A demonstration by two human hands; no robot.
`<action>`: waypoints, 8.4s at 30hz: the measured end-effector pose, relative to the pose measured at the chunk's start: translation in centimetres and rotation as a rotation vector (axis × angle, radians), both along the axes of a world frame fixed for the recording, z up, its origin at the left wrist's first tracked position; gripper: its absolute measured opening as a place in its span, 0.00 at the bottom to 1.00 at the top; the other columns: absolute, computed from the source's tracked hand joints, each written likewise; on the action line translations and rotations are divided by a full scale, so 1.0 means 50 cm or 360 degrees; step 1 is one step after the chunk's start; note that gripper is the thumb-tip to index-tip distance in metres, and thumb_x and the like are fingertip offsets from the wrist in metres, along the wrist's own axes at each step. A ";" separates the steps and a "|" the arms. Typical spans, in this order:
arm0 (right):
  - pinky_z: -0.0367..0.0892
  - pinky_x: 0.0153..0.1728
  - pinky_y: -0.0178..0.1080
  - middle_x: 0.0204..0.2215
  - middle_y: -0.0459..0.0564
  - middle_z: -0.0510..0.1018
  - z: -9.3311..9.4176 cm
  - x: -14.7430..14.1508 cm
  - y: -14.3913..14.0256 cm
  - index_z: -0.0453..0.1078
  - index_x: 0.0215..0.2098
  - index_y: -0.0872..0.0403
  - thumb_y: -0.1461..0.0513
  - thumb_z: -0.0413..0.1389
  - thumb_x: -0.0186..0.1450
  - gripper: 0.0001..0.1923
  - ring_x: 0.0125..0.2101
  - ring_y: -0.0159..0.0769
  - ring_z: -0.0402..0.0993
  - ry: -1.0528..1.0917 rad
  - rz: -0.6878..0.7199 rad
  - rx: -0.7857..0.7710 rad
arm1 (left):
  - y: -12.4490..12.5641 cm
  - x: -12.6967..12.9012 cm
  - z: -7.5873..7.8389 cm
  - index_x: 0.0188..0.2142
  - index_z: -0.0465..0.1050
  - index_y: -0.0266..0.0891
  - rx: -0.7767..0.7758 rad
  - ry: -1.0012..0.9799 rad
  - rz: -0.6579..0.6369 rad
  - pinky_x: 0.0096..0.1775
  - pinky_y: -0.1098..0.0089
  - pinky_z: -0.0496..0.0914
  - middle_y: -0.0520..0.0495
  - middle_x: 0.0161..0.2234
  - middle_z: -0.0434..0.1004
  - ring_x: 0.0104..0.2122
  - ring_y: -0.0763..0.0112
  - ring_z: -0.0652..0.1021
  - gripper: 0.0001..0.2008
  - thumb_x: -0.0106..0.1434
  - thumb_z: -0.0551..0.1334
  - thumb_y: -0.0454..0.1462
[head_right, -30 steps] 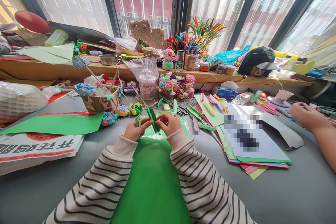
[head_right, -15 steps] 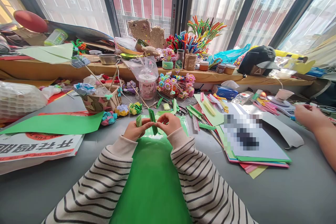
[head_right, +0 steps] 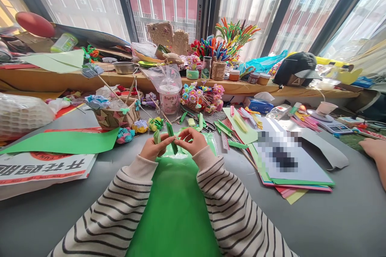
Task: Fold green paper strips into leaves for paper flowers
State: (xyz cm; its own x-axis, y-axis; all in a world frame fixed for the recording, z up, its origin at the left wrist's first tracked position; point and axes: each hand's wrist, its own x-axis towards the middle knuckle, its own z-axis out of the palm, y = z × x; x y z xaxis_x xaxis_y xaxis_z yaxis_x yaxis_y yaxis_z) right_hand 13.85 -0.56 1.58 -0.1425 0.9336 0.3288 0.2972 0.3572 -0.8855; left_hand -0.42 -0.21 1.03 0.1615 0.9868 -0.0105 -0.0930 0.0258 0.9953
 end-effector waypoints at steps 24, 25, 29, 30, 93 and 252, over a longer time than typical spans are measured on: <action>0.56 0.18 0.30 0.15 0.43 0.64 -0.010 -0.028 -0.006 0.63 0.18 0.57 0.55 0.53 0.50 0.13 0.17 0.25 0.57 0.0102 -0.0412 0.0160 | -0.005 0.003 -0.011 0.25 0.70 0.34 0.0823 0.0829 -0.0046 0.25 0.76 0.59 0.50 0.21 0.69 0.21 0.76 0.66 0.13 0.49 0.57 0.43; 0.56 0.19 0.30 0.16 0.43 0.65 -0.011 -0.027 -0.003 0.64 0.18 0.57 0.55 0.53 0.50 0.13 0.17 0.25 0.58 0.0076 -0.0398 0.0181 | -0.005 0.003 -0.011 0.26 0.71 0.35 0.0858 0.0867 -0.0030 0.26 0.76 0.60 0.50 0.21 0.70 0.22 0.76 0.67 0.12 0.50 0.56 0.43; 0.59 0.21 0.31 0.18 0.45 0.68 -0.009 0.015 0.025 0.68 0.24 0.56 0.54 0.50 0.52 0.14 0.19 0.28 0.61 -0.0065 -0.0365 0.0173 | -0.004 -0.002 -0.010 0.22 0.71 0.35 0.0795 0.0804 -0.0007 0.26 0.76 0.60 0.51 0.19 0.69 0.21 0.77 0.66 0.13 0.51 0.55 0.42; 0.60 0.22 0.32 0.19 0.46 0.69 -0.007 0.036 0.034 0.68 0.25 0.57 0.55 0.49 0.53 0.14 0.20 0.28 0.62 -0.0120 -0.0497 0.0190 | -0.003 -0.003 -0.009 0.20 0.71 0.35 0.0726 0.0742 0.0032 0.24 0.77 0.59 0.51 0.19 0.68 0.20 0.78 0.65 0.13 0.50 0.56 0.42; 0.61 0.27 0.34 0.24 0.44 0.75 0.009 0.117 0.049 0.71 0.23 0.51 0.59 0.56 0.48 0.05 0.26 0.33 0.68 -0.1405 -0.0279 -0.0250 | 0.009 -0.015 -0.006 0.30 0.70 0.33 -0.0029 -0.0091 -0.0055 0.11 0.76 0.43 0.44 0.28 0.74 0.08 0.90 0.51 0.17 0.44 0.61 0.44; 0.65 0.24 0.32 0.23 0.48 0.71 -0.038 -0.054 -0.007 0.62 0.34 0.57 0.64 0.48 0.54 0.09 0.21 0.28 0.67 -0.0388 -0.0158 0.0406 | 0.000 0.006 -0.014 0.15 0.67 0.36 0.0301 0.0576 0.0852 0.19 0.76 0.54 0.57 0.10 0.52 0.14 0.80 0.57 0.12 0.42 0.58 0.44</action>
